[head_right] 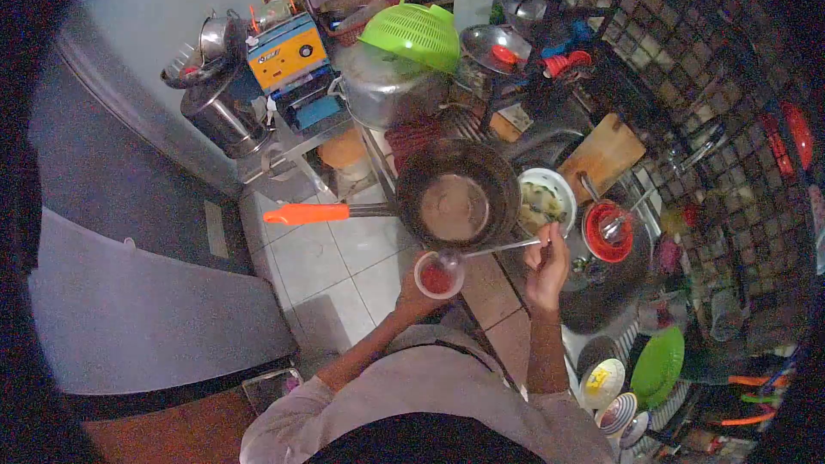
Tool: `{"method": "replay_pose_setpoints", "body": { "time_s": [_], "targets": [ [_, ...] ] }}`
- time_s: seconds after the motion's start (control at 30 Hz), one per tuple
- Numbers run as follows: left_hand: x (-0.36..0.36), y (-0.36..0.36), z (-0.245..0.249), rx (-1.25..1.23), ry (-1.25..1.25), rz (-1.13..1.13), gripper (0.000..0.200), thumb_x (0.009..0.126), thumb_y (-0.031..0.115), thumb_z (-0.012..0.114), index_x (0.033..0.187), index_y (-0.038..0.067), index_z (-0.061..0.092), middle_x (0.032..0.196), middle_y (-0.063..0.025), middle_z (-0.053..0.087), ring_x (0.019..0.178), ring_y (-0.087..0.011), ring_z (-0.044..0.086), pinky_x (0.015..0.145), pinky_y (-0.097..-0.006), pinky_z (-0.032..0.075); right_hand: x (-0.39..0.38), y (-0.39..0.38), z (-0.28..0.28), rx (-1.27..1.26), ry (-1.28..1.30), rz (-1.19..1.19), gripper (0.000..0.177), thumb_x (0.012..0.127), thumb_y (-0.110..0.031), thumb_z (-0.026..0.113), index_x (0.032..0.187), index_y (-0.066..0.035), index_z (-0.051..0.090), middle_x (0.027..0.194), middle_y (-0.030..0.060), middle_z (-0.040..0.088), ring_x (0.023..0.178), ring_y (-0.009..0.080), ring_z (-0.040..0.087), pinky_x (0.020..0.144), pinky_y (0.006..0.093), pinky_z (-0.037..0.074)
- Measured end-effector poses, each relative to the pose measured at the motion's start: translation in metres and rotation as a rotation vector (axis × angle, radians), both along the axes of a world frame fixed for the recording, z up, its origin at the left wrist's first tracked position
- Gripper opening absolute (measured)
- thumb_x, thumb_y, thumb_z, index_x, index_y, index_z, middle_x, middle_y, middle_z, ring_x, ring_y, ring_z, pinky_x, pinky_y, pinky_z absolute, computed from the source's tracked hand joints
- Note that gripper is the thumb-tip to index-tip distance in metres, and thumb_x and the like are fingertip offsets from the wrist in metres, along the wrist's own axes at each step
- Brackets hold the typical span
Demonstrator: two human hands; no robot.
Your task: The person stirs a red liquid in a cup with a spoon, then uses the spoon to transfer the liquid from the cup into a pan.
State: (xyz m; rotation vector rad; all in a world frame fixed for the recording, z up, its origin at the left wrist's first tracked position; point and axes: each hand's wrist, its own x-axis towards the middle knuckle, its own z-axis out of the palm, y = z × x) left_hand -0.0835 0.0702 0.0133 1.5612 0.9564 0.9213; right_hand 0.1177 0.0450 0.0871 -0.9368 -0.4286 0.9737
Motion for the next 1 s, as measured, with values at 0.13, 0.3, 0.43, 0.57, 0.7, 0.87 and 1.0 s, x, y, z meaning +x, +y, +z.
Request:
{"method": "replay_pose_setpoints", "body": {
  "time_s": [0.13,0.3,0.43,0.57,0.7,0.87,1.0],
  "targets": [
    [0.001,0.001,-0.007,0.009,-0.059,0.007,0.069,0.054,0.019,0.077,0.11,0.004,0.04,0.101,-0.0099,0.054,0.095,-0.0194,0.053,0.081,-0.0305,0.042,-0.012,-0.002,0.014,-0.012,-0.117,-0.011,0.031,0.088,-0.032,0.039,0.063,-0.012,0.038,0.05,-0.0037,0.031,0.041,0.0061,0.027,0.039,0.0208,0.02],
    [0.002,0.0,0.0,-0.026,-0.094,0.007,0.066,0.054,0.018,0.077,0.108,0.004,0.041,0.097,-0.0089,0.056,0.091,-0.0189,0.055,0.079,-0.0306,0.044,-0.006,0.003,0.007,0.03,-0.112,-0.054,0.031,0.088,-0.033,0.039,0.065,-0.012,0.039,0.051,-0.0036,0.031,0.043,0.0065,0.029,0.04,0.021,0.022],
    [0.0,0.001,0.006,-0.1,-0.065,-0.03,0.068,0.053,0.02,0.079,0.107,0.005,0.04,0.099,-0.0083,0.051,0.094,-0.02,0.051,0.081,-0.0314,0.042,-0.004,0.009,-0.01,-0.027,-0.179,-0.118,0.028,0.088,-0.033,0.038,0.069,-0.012,0.04,0.054,-0.0036,0.033,0.045,0.0053,0.03,0.041,0.0198,0.022],
    [0.001,0.0,0.003,-0.035,-0.004,-0.001,0.067,0.054,0.019,0.078,0.107,0.005,0.041,0.097,-0.0088,0.054,0.091,-0.0207,0.054,0.079,-0.0317,0.043,-0.008,0.011,-0.02,-0.203,-0.276,-0.055,0.031,0.088,-0.036,0.038,0.069,-0.012,0.041,0.054,-0.0034,0.036,0.047,0.0053,0.032,0.043,0.0196,0.023],
    [0.002,0.0,-0.006,0.065,-0.05,0.029,0.066,0.054,0.019,0.077,0.108,0.005,0.041,0.094,-0.0101,0.057,0.088,-0.0222,0.056,0.075,-0.0325,0.045,-0.01,0.012,-0.021,-0.186,-0.312,0.01,0.031,0.087,-0.036,0.04,0.067,-0.012,0.043,0.052,-0.0038,0.038,0.045,0.005,0.032,0.041,0.0189,0.022],
    [0.002,0.001,-0.011,0.032,-0.031,0.021,0.068,0.053,0.018,0.077,0.109,0.005,0.04,0.096,-0.0103,0.056,0.089,-0.0225,0.056,0.076,-0.0332,0.044,-0.008,0.013,-0.014,-0.147,-0.161,-0.051,0.028,0.087,-0.034,0.04,0.068,-0.013,0.043,0.051,-0.0042,0.036,0.043,0.0051,0.031,0.039,0.019,0.02],
    [0.001,0.0,-0.008,-0.014,-0.035,0.006,0.068,0.053,0.017,0.077,0.109,0.006,0.04,0.097,-0.0102,0.056,0.091,-0.022,0.055,0.077,-0.0331,0.044,-0.009,0.01,0.0,-0.106,0.024,-0.079,0.027,0.087,-0.032,0.041,0.067,-0.013,0.041,0.049,-0.0048,0.031,0.041,0.0053,0.028,0.037,0.0194,0.019]
  ]
}}
